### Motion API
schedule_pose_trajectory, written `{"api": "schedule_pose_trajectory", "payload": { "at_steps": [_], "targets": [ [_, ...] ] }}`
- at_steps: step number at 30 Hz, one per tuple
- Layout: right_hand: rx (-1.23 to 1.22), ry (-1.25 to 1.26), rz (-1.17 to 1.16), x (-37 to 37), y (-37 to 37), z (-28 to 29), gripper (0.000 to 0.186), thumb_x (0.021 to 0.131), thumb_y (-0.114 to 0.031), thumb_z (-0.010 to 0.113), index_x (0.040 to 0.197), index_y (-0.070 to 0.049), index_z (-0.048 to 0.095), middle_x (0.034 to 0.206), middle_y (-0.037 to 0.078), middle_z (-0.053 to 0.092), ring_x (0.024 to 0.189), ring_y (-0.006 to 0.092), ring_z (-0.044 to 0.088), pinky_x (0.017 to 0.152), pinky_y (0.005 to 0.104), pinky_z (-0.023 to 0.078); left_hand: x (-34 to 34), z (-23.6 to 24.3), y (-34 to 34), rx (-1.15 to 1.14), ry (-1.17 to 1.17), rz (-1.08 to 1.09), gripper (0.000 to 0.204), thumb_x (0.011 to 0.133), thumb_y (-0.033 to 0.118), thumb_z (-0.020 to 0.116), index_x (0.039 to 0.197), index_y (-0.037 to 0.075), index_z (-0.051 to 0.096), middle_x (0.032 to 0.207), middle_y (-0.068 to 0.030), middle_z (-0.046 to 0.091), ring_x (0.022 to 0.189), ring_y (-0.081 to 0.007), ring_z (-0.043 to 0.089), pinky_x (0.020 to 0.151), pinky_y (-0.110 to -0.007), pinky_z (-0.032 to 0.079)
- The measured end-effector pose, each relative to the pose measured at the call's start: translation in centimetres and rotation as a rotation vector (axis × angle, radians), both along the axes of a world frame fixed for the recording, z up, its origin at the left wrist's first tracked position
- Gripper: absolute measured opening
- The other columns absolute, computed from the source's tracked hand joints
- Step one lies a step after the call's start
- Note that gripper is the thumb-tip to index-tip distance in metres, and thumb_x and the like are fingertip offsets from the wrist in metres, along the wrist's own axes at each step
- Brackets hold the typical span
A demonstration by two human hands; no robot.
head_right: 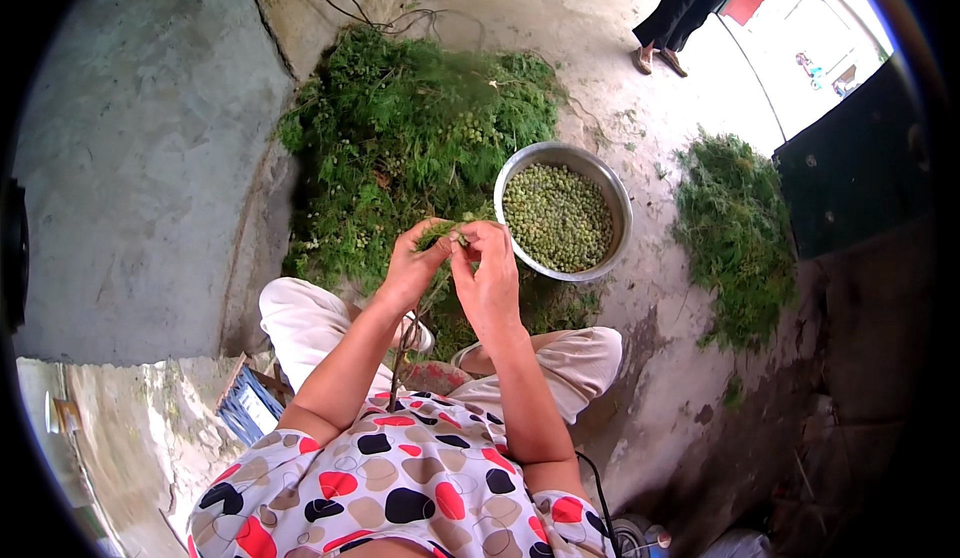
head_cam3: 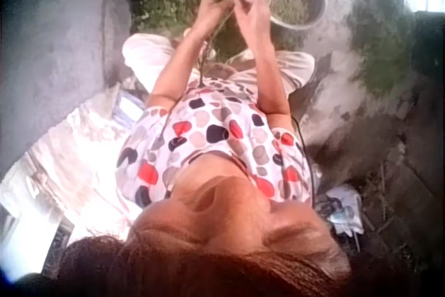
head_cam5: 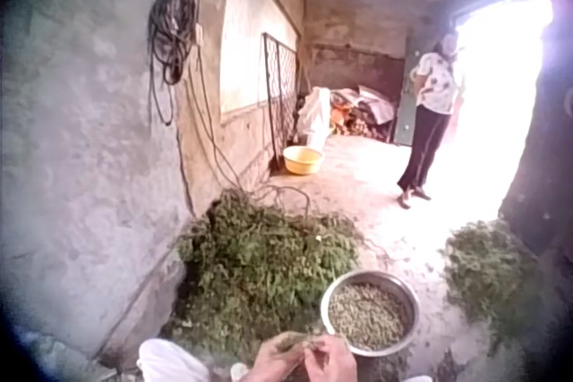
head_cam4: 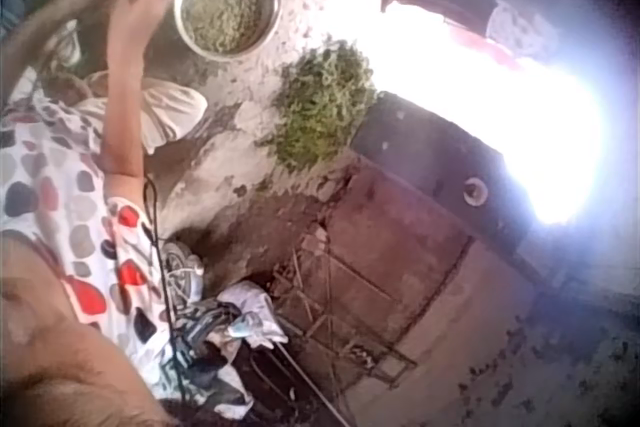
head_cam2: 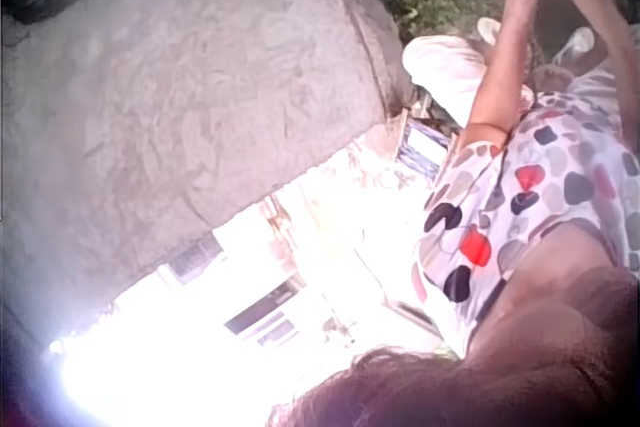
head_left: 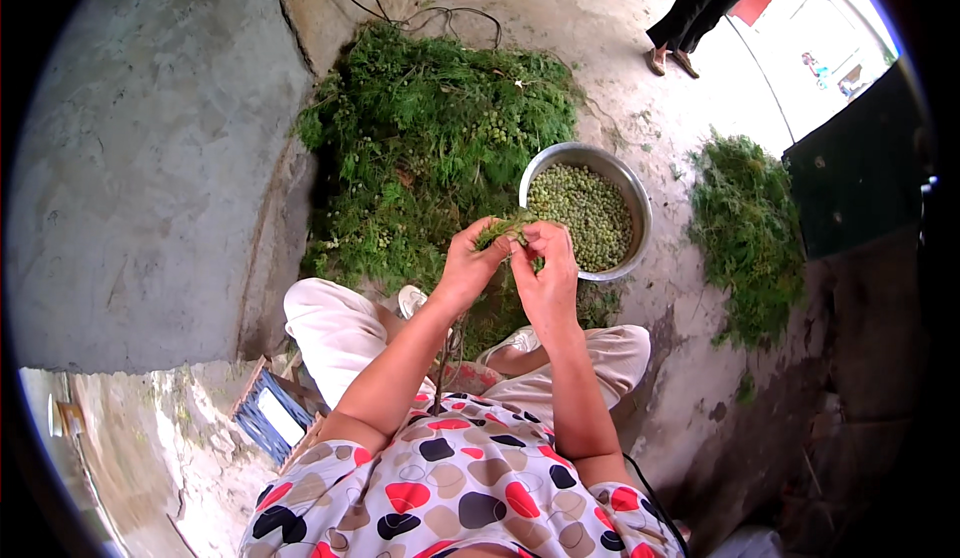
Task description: The person picks small green pods from a pile of leafy branches by hand and drops them into a metal bowl.
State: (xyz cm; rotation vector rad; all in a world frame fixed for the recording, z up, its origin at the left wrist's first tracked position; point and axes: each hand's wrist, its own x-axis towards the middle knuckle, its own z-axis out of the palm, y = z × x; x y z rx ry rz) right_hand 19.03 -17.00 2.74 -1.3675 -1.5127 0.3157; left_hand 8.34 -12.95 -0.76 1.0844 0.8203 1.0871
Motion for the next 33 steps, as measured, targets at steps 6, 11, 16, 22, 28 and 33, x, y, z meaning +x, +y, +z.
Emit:
{"api": "schedule_pose_trajectory", "payload": {
  "at_steps": [6,11,16,22,28,33],
  "targets": [
    [0.052,-0.013,-0.006,0.3,-0.5,0.3,0.026,0.075,0.004,0.06,0.096,-0.002,0.047,0.094,0.013,0.05,0.073,0.0228,0.054,0.058,0.0292,0.046,0.7,0.3,0.0,0.038,0.015,-0.007,0.008,0.084,0.003,0.054,0.091,0.0,0.058,0.083,-0.0002,0.059,0.077,-0.0058,0.05,0.07,-0.022,0.043],
    [0.132,-0.132,-0.044,0.9,-0.8,0.5,0.024,0.073,0.005,0.06,0.093,-0.001,0.048,0.092,0.015,0.05,0.072,0.0267,0.053,0.059,0.0317,0.046,1.1,1.1,-0.1,0.059,0.026,-0.04,0.009,0.084,0.005,0.055,0.091,0.001,0.058,0.082,-0.0003,0.059,0.076,-0.0055,0.05,0.069,-0.021,0.043],
    [0.305,-0.176,-0.03,-0.2,-2.2,3.5,0.026,0.067,0.008,0.063,0.088,-0.001,0.053,0.085,0.013,0.054,0.075,0.0264,0.055,0.063,0.0324,0.047,0.0,0.1,1.9,0.076,0.185,0.193,0.011,0.083,0.01,0.058,0.087,0.0,0.058,0.072,0.0029,0.056,0.066,-0.0037,0.046,0.058,-0.02,0.039],
    [0.465,-0.317,-0.348,6.5,0.0,2.9,0.027,0.073,0.009,0.055,0.1,0.002,0.056,0.103,0.014,0.055,0.092,0.0283,0.054,0.079,0.035,0.045,-0.4,1.3,1.6,0.327,0.247,0.098,0.022,0.075,-0.003,0.059,0.097,0.002,0.059,0.08,-0.004,0.057,0.073,-0.0113,0.051,0.067,-0.023,0.041],
    [0.111,-0.242,-0.288,6.6,0.9,1.8,0.02,0.078,-0.002,0.058,0.098,-0.003,0.061,0.106,0.013,0.057,0.1,0.0299,0.053,0.086,0.0374,0.042,-0.7,2.7,1.0,0.633,0.457,0.077,0.054,0.058,-0.02,0.05,0.103,0.007,0.062,0.073,-0.0046,0.05,0.07,-0.0176,0.049,0.067,-0.023,0.04],
    [0.192,-0.352,-0.051,1.7,0.9,1.9,0.025,0.069,-0.01,0.068,0.093,-0.004,0.063,0.078,0.009,0.055,0.072,0.0235,0.053,0.066,0.0338,0.043,-0.4,2.2,1.1,0.753,0.622,0.08,0.055,0.056,-0.014,0.054,0.107,0.006,0.059,0.078,-0.0099,0.052,0.074,-0.0261,0.053,0.066,-0.032,0.045]
  ]
}}
